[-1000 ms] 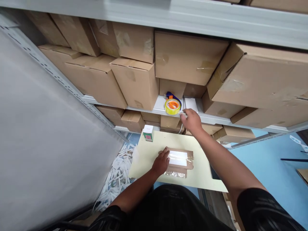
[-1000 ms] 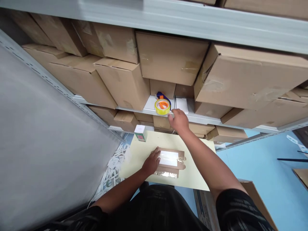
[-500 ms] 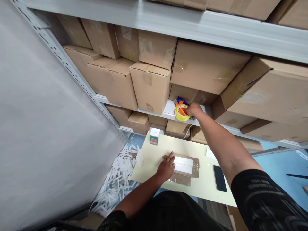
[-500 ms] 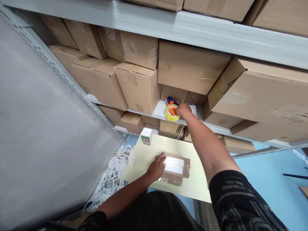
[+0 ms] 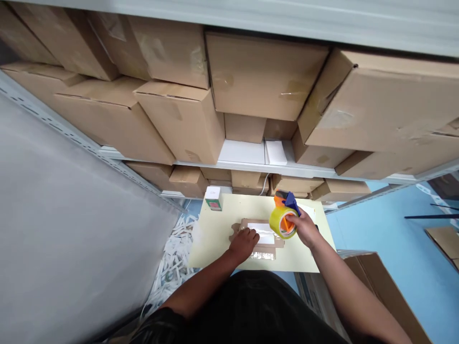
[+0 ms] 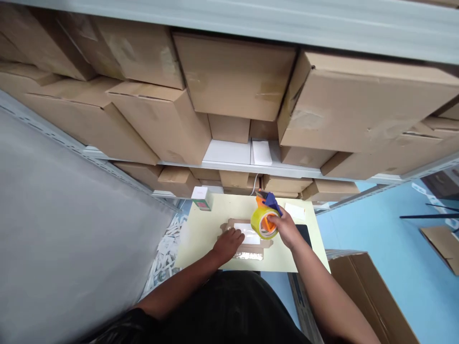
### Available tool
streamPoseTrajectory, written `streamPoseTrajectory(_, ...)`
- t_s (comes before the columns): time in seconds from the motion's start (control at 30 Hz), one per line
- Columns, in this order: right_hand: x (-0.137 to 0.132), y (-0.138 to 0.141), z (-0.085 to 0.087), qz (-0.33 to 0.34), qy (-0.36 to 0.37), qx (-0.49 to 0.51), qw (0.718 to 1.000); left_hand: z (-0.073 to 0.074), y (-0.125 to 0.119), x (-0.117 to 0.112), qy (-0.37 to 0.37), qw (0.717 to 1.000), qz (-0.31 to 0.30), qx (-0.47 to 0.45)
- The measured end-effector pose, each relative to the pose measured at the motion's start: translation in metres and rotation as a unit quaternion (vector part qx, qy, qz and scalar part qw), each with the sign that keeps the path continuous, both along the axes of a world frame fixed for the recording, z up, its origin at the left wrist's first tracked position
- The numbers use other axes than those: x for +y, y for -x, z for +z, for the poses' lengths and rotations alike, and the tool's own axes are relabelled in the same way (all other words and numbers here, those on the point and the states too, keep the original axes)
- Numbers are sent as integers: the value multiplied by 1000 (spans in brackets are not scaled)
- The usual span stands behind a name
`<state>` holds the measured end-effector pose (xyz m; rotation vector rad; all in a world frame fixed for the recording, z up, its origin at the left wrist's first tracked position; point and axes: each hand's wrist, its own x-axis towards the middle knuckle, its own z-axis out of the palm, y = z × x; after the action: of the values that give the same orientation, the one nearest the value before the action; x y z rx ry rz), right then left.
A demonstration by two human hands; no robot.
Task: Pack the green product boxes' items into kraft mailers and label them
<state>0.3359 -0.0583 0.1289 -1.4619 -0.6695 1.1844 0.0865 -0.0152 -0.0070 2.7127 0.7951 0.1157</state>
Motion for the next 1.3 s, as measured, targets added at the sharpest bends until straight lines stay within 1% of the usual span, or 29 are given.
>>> streamPoseTrajectory(0.03, -10, -1, -6, -2, 2, 16, 1000, 3, -4, 0, 20, 1000, 0, 13)
streamPoseTrajectory(0.07, -18, -2, -11, -2, 4, 26, 1000, 5, -9, 1, 41, 999, 16, 24)
streamPoseTrajectory(0.13, -30, -7, -19, 0, 5, 18, 1000, 10, -15, 3, 92, 992, 79, 22)
streamPoseTrajectory(0.2, -38, -12, -26, 14, 6, -30, 999, 16, -20, 8, 164, 976, 143, -10)
streamPoseTrajectory(0.27, -42, -16, -32, 27, 10, -120, 992, 20, -21, 14, 254, 946, 195, -56)
streamPoseTrajectory(0.3, -42, -17, -36, 35, 10, -181, 983, 22, -21, 18, 309, 921, 221, -82)
streamPoseTrajectory(0.33, -41, -17, -39, 46, 8, -247, 968, 23, -21, 21, 372, 887, 250, -107)
streamPoseTrajectory(0.4, -37, -14, -46, 80, -7, -370, 925, 23, -21, 27, 488, 804, 301, -155)
streamPoseTrajectory(0.43, -34, -12, -49, 103, -18, -417, 903, 23, -21, 29, 530, 766, 319, -176)
streamPoseTrajectory(0.47, -31, -9, -52, 127, -30, -452, 882, 23, -20, 31, 560, 736, 329, -194)
streamPoseTrajectory(0.5, -29, -5, -55, 148, -42, -476, 866, 23, -20, 31, 576, 716, 332, -211)
streamPoseTrajectory(0.53, -26, -2, -58, 165, -53, -495, 852, 23, -19, 31, 584, 706, 330, -228)
streamPoseTrajectory(0.6, -23, 4, -62, 187, -66, -526, 827, 25, -18, 30, 585, 695, 329, -257)
streamPoseTrajectory(0.63, -22, 7, -64, 192, -68, -539, 817, 27, -18, 28, 581, 695, 332, -264)
streamPoseTrajectory(0.7, -21, 10, -65, 198, -65, -561, 801, 29, -18, 25, 563, 707, 340, -260)
streamPoseTrajectory(0.8, -20, 13, -63, 203, -58, -582, 786, 31, -18, 21, 534, 731, 348, -244)
streamPoseTrajectory(0.87, -19, 16, -60, 214, -47, -595, 773, 30, -19, 20, 522, 732, 358, -251)
streamPoseTrajectory(0.97, -15, 21, -55, 244, -23, -615, 749, 27, -19, 20, 513, 719, 382, -272)
streamPoseTrajectory(1.07, -11, 23, -50, 279, -9, -622, 731, 24, -18, 20, 502, 715, 392, -287)
streamPoseTrajectory(1.13, -10, 20, -47, 297, -5, -620, 727, 22, -16, 20, 498, 713, 392, -299)
streamPoseTrajectory(1.2, -12, 15, -43, 305, 0, -616, 726, 21, -15, 20, 499, 704, 392, -319)
streamPoseTrajectory(1.3, -17, 6, -39, 306, 9, -612, 729, 20, -13, 18, 513, 669, 399, -361)
